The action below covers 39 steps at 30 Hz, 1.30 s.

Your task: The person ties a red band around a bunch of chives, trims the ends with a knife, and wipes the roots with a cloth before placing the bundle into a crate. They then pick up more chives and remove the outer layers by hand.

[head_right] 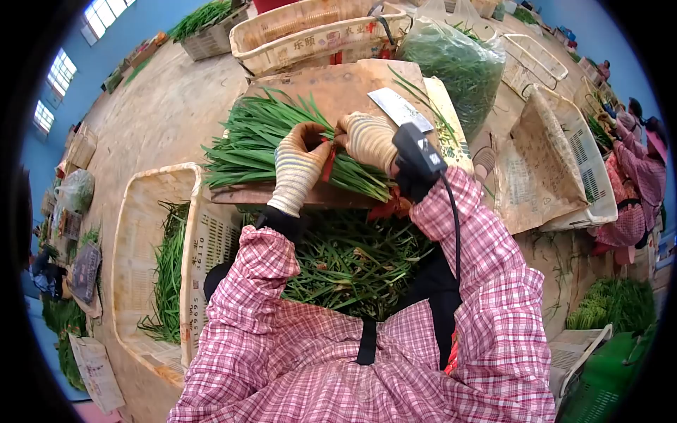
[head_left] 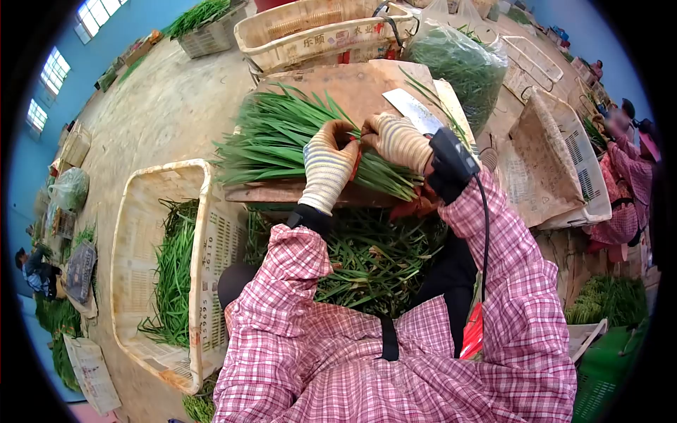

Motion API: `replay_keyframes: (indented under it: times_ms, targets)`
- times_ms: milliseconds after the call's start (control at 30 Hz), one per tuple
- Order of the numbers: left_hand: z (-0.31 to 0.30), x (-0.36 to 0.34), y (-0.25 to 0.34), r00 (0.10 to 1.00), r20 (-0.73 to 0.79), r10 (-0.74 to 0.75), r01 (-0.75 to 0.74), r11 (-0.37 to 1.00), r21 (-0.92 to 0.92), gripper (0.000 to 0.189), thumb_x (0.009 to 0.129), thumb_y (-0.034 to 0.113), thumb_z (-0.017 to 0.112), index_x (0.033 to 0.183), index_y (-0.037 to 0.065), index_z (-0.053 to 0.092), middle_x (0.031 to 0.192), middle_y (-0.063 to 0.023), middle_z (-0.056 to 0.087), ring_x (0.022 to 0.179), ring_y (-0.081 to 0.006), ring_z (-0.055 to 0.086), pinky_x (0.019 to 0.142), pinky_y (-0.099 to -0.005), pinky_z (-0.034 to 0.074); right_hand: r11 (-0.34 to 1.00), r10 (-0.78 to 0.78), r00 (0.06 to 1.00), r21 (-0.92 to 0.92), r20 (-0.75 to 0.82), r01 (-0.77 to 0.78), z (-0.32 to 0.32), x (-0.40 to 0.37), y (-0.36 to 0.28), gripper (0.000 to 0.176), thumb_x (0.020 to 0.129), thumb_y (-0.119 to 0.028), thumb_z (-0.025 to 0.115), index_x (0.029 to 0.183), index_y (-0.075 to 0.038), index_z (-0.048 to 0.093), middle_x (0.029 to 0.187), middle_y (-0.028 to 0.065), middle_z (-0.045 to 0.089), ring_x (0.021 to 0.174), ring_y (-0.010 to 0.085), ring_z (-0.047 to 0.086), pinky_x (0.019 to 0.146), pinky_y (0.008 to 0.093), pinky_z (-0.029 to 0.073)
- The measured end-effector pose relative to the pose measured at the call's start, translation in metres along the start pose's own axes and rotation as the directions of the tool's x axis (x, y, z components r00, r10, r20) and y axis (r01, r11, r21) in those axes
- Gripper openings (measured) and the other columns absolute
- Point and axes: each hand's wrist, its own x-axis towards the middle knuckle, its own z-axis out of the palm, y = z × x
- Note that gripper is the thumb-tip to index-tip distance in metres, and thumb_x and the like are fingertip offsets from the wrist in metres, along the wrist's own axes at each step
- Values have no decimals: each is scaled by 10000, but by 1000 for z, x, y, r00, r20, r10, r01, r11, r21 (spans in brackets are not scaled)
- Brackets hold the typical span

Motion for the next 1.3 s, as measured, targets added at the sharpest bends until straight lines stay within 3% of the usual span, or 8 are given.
replay_keyframes:
  times_ms: [167,367,600,733,1000,1100,1167,1300]
  targets:
    - [-4,17,10,995,43,88,-96,961,260,332,812,-9,729,1122,4,609,893,-148,745,808,-157,705,738,-300,568,939,111,991,-320,-69,-128,-7,-31,-46,321,922,-329,631,1000,-26,700,878,233,687,889,419,667,814,497,504]
    - [-12,11,9,942,222,253,-317,888,333,356,896,-67,596,1239,27,610,977,-148,752,917,-228,741,807,-322,574,991,-72,923,77,-379,109,9,-28,10,171,930,-205,622,1008,-103,736,970,189,687,918,399,669,805,477,529]
    - [-4,-2,3,960,-56,274,-257,943,212,405,811,-11,734,1196,25,614,930,-110,720,852,-171,692,758,-302,559,953,-41,936,267,-351,142,-7,-41,19,219,953,-81,589,1148,-63,688,1048,187,705,955,378,678,861,428,532]
    - [-1,-7,19,946,107,306,-321,831,454,379,798,76,806,1136,32,640,962,-133,731,866,-248,714,783,-360,568,929,108,973,369,-206,-25,-17,-38,24,228,979,-87,582,1180,-48,685,1081,154,713,1006,278,678,884,351,523]
    - [-2,11,7,822,368,435,-569,621,539,275,861,38,703,1123,110,662,933,-206,699,882,-385,683,763,-421,550,992,-91,990,-99,-107,81,-4,-73,17,358,1012,-279,540,1291,-62,598,1226,245,653,1128,410,627,937,462,499]
    - [-17,24,19,882,379,281,-428,816,389,379,848,-2,688,1211,90,635,904,-159,716,859,-356,699,772,-413,575,982,-62,926,145,-374,124,-8,-79,38,360,1014,-269,537,1307,-68,593,1175,237,675,1098,405,644,928,467,503]
    - [-25,14,52,820,516,249,-567,479,670,757,687,174,861,1356,72,523,1268,-197,623,1267,-360,550,1060,-459,456,880,298,905,454,-302,-138,-21,-89,62,313,998,-219,573,1267,-76,644,1036,228,720,960,376,703,856,412,548]
    - [0,0,49,584,736,343,-811,265,521,1165,502,343,945,1477,55,377,1505,-233,403,1438,-410,348,1217,-550,234,936,343,880,195,-329,-292,-27,-96,127,279,945,-171,632,1179,-29,686,1019,207,730,929,291,709,816,367,544]
